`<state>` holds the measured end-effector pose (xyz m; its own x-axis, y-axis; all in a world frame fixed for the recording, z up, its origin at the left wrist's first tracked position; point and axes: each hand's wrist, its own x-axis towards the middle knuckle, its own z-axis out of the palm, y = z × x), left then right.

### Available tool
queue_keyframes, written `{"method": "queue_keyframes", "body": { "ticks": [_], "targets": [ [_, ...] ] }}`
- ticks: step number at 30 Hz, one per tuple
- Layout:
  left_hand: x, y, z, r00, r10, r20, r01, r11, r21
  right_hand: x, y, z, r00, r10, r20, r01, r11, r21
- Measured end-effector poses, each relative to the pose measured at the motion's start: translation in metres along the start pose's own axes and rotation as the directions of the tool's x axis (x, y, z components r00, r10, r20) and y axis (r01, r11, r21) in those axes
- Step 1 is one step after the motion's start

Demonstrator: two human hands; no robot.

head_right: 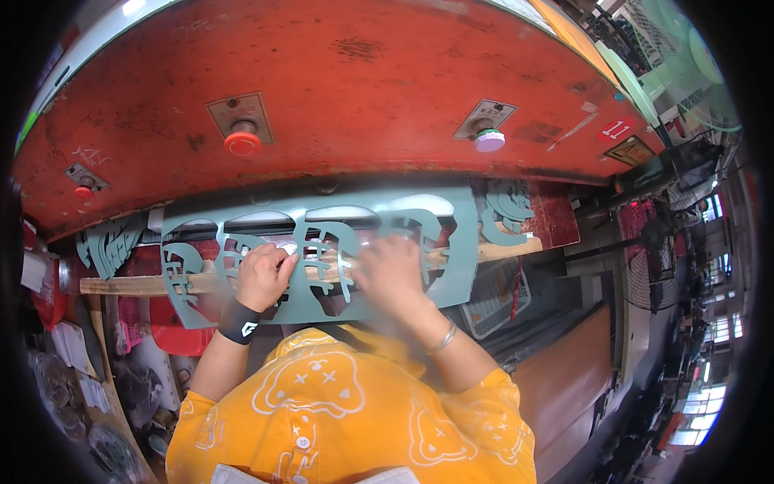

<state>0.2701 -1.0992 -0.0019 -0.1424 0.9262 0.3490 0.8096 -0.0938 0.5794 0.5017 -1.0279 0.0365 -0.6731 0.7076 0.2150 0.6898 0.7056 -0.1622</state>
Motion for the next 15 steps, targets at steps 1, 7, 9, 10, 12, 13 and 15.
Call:
{"method": "queue_keyframes", "body": {
  "ticks": [1,7,9,10,12,13,15],
  "targets": [
    [0.0,0.001,0.0,1.0,-0.006,-0.012,0.006,1.0,0.006,0.002,0.0,-0.002,1.0,-0.015,0.01,0.015,1.0,-0.008],
    [-0.008,0.007,0.0,0.998,-0.054,-0.027,0.056,0.996,0.063,-0.003,-0.004,0.004,0.997,-0.061,-0.055,0.056,0.994,-0.09],
    [-0.011,0.005,0.002,0.998,-0.03,-0.046,0.034,0.996,0.081,-0.006,-0.007,0.006,0.996,-0.075,-0.058,0.069,0.993,-0.099],
    [-0.012,0.004,0.004,0.999,-0.032,-0.041,0.035,0.995,0.095,-0.006,-0.006,0.005,0.995,-0.087,-0.052,0.082,0.992,-0.094],
    [-0.014,0.002,0.008,0.999,-0.027,-0.024,0.029,0.995,0.094,-0.001,-0.002,-0.004,0.993,-0.11,0.034,0.112,0.991,-0.07],
    [-0.015,0.003,0.01,0.999,-0.036,-0.003,0.036,0.994,0.103,0.003,0.002,-0.011,0.986,-0.121,0.113,0.128,0.991,-0.049],
    [-0.022,0.009,0.01,1.0,-0.022,-0.016,0.023,0.995,0.101,0.018,0.018,-0.029,0.924,-0.134,0.358,0.111,0.99,0.084]
  ]
}}
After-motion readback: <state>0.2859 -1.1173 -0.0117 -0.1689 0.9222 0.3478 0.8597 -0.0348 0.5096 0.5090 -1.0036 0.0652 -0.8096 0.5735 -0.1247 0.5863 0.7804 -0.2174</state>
